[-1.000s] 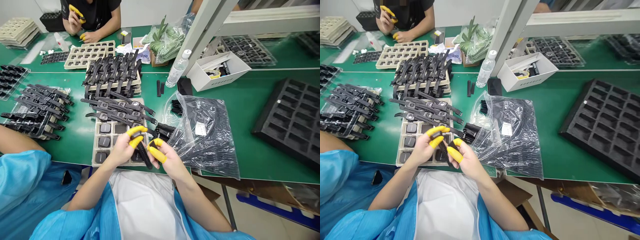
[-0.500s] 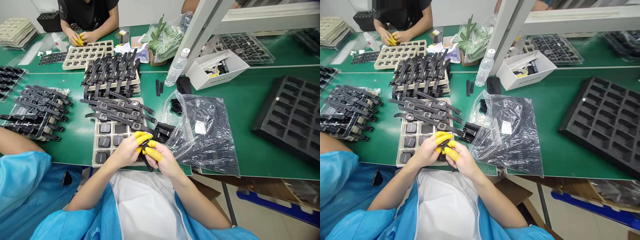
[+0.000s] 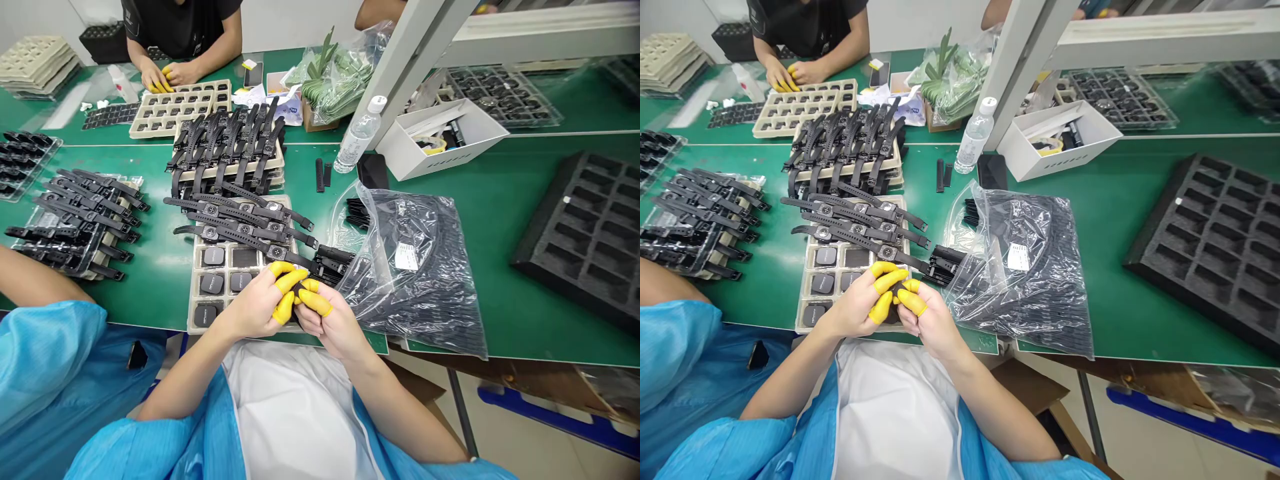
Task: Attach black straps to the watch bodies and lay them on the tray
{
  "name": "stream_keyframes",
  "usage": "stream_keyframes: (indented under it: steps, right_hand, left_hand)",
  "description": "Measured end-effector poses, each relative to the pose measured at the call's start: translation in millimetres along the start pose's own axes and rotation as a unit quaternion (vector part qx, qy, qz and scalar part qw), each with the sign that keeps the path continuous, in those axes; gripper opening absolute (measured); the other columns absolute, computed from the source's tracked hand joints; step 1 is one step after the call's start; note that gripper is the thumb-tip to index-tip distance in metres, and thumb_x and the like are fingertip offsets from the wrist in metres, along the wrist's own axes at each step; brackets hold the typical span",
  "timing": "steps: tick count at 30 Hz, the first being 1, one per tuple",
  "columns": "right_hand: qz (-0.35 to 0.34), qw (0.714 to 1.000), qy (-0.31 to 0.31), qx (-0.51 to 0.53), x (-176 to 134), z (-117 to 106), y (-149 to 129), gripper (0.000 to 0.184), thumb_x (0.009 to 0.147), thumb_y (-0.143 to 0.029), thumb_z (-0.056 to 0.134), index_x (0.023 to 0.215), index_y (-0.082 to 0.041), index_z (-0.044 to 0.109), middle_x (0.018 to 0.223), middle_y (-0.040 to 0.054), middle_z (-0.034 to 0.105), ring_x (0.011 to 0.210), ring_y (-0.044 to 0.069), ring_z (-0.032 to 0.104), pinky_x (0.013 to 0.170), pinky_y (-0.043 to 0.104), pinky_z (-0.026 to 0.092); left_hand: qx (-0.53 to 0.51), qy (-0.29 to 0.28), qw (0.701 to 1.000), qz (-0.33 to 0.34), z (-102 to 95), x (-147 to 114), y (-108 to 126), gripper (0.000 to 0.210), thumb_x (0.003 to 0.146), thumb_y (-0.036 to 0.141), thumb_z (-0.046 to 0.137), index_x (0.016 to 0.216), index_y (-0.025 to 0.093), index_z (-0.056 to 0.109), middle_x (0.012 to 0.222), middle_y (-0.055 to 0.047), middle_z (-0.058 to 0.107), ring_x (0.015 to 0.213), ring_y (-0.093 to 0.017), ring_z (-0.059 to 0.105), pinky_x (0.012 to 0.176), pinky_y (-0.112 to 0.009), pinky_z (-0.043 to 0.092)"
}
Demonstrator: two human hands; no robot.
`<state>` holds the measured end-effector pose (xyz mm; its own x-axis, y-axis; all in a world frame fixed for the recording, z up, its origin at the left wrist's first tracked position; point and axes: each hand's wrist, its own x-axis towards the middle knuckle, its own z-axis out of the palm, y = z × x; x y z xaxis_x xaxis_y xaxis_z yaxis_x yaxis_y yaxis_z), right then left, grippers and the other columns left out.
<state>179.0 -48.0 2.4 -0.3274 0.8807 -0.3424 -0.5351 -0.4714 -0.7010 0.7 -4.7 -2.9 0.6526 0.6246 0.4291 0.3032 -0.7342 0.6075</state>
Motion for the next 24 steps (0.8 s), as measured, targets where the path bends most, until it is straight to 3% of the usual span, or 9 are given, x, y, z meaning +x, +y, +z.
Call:
stream_keyframes:
  steps: [4, 10, 16, 22, 24]
  right_hand:
    - [0.018, 0.999, 0.009, -0.031, -0.6, -3.2, -2.1, 0.039, 0.085, -0.051, 0.077, 0.082, -0.021, 0.053, 0.049, -0.0123, 0.039, 0.040, 0.004, 0.020, 0.040, 0.020, 0.016]
    - [0.037, 0.999, 0.000, -0.028, -2.0, -6.8, -1.2, 0.040, 0.085, -0.052, 0.076, 0.083, -0.021, 0.052, 0.048, -0.0130, 0.038, 0.041, 0.004, 0.019, 0.041, 0.019, 0.017]
    - [0.048, 0.996, -0.027, -0.073, -3.7, -8.6, -2.3, 0.038, 0.089, -0.052, 0.072, 0.082, -0.021, 0.051, 0.050, -0.0120, 0.038, 0.042, 0.005, 0.020, 0.042, 0.020, 0.017]
    - [0.020, 0.995, -0.041, -0.087, -6.5, -10.2, 2.7, 0.045, 0.090, -0.063, 0.070, 0.086, -0.021, 0.054, 0.048, -0.0116, 0.038, 0.042, 0.006, 0.020, 0.041, 0.021, 0.016]
    - [0.024, 0.996, -0.039, -0.071, -6.8, -10.5, 3.7, 0.046, 0.088, -0.064, 0.072, 0.087, -0.021, 0.054, 0.048, -0.0124, 0.036, 0.042, 0.006, 0.018, 0.041, 0.021, 0.015]
  left_hand:
    - [0.094, -0.036, 0.995, 0.001, 0.2, -2.5, -0.9, 0.053, 0.102, 0.024, 0.047, 0.153, 0.013, 0.042, 0.128, -0.020, 0.059, 0.124, -0.031, 0.060, 0.101, -0.049, 0.059]
    - [0.073, -0.086, 0.993, -0.017, -6.6, -2.6, 2.9, 0.056, 0.099, 0.022, 0.047, 0.153, 0.013, 0.041, 0.132, -0.020, 0.059, 0.127, -0.031, 0.060, 0.103, -0.047, 0.059]
    - [0.159, -0.144, 0.976, -0.032, -11.7, -1.8, 14.7, 0.049, 0.098, 0.024, 0.047, 0.144, 0.006, 0.052, 0.124, -0.024, 0.061, 0.119, -0.035, 0.060, 0.095, -0.052, 0.061]
    - [0.064, -0.113, 0.991, -0.029, -19.8, 1.7, 22.4, 0.047, 0.100, 0.020, 0.039, 0.145, 0.010, 0.047, 0.126, -0.020, 0.061, 0.121, -0.030, 0.060, 0.100, -0.044, 0.059]
    - [0.078, -0.121, 0.989, -0.029, -23.3, 4.7, 26.3, 0.047, 0.100, 0.020, 0.039, 0.144, 0.008, 0.047, 0.126, -0.022, 0.061, 0.120, -0.031, 0.059, 0.098, -0.045, 0.059]
